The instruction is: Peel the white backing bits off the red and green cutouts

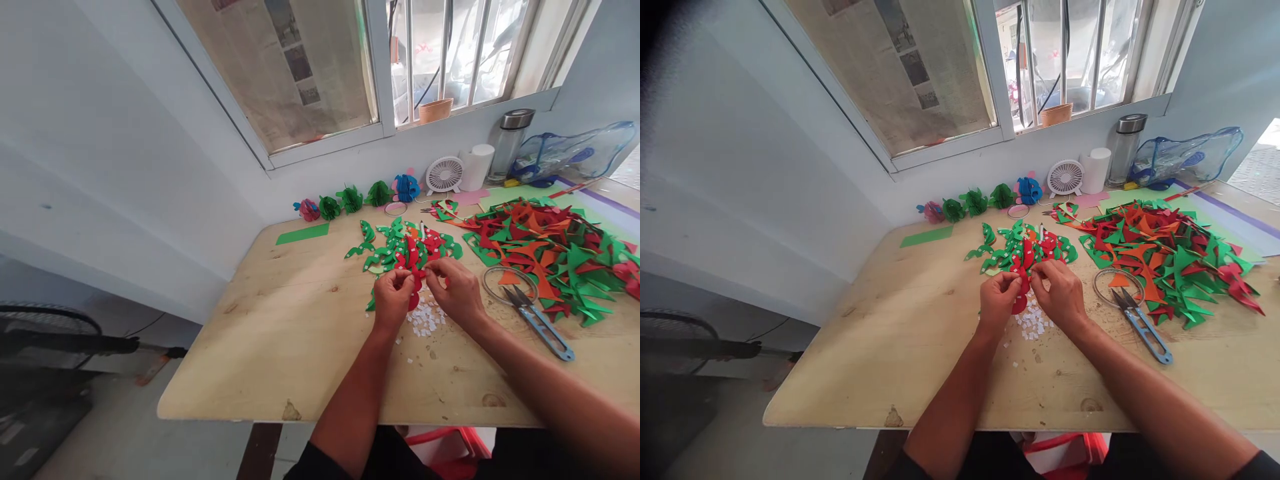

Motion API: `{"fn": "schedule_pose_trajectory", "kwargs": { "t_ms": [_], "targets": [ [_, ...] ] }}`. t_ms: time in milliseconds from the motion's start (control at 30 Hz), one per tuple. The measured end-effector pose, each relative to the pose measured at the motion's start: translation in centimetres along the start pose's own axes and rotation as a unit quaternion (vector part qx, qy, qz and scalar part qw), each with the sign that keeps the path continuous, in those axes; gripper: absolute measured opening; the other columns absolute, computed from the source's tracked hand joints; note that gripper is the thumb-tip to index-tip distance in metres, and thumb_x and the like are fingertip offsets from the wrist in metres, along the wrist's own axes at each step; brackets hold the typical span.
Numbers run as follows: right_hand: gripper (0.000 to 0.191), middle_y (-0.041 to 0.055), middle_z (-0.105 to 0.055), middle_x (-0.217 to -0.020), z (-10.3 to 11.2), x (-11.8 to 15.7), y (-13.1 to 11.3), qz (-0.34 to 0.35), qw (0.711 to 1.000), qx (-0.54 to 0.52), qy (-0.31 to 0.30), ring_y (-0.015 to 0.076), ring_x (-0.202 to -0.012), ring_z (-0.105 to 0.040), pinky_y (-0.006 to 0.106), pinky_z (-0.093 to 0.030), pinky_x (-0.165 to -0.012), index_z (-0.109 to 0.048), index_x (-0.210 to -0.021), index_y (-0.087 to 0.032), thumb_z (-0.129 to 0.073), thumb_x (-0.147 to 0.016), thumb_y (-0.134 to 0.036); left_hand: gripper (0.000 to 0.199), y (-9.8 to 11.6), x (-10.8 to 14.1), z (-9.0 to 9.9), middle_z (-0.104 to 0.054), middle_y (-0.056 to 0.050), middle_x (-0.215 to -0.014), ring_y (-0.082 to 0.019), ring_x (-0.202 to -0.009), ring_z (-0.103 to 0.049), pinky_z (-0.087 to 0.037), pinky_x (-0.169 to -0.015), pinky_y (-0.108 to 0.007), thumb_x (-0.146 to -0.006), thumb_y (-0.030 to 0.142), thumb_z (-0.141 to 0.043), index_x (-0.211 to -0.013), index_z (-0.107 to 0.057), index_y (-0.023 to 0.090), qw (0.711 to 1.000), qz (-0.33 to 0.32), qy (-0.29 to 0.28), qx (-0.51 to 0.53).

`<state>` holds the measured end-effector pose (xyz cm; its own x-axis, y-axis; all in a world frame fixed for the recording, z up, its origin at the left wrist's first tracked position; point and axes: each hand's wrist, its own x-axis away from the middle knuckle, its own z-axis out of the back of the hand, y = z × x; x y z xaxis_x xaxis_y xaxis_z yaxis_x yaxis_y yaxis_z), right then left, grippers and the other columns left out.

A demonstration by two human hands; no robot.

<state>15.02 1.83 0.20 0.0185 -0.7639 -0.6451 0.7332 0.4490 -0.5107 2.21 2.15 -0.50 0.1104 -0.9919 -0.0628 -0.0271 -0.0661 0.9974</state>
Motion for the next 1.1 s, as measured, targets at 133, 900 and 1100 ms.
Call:
{"fn": "schedule_pose_trajectory", "kwargs": {
  "t_ms": [133, 900, 1100],
  "targets": [
    [0.021, 0.0012, -0.058, -0.059, 0.4, -0.1, -0.5, -0.038, 0.997, -0.052, -0.039, 0.0143, -0.056, -0.052, 0.026, -0.039, -0.057, -0.056, -0.067, -0.02, -0.046, -0.084, -0.026, 0.015, 0.5, -0.2, 0.4, -0.064, -0.001, -0.062, -0.01, -0.055, -0.056, -0.043, -0.052, -0.02, -0.064, 0.027, -0.065, -0.071, -0.066, 0.013, 0.998, 0.034, 0.032, 0.044],
    [0.023, -0.0021, -0.055, -0.056, -0.6, 0.0, -0.5, -0.14, 0.948, -0.224, -0.175, 0.0119, -0.053, -0.048, 0.024, -0.036, -0.051, -0.056, -0.063, -0.018, -0.051, -0.079, -0.034, 0.034, 0.2, -0.4, 0.0, -0.064, -0.001, -0.068, -0.009, -0.055, -0.056, -0.046, -0.056, -0.022, -0.056, 0.037, -0.074, -0.078, -0.065, 0.013, 0.974, 0.09, 0.048, 0.202],
    [0.027, -0.0036, -0.051, -0.054, 0.0, -0.4, -0.6, -0.276, 0.865, -0.38, -0.175, 0.0096, -0.048, -0.041, 0.023, -0.03, -0.046, -0.057, -0.065, -0.017, -0.06, -0.072, -0.043, 0.029, 1.0, -0.3, 0.6, -0.066, -0.002, -0.071, -0.009, -0.055, -0.056, -0.046, -0.056, -0.022, -0.062, 0.035, -0.07, -0.082, -0.069, 0.014, 0.98, 0.079, -0.006, 0.184]
  ]
}}
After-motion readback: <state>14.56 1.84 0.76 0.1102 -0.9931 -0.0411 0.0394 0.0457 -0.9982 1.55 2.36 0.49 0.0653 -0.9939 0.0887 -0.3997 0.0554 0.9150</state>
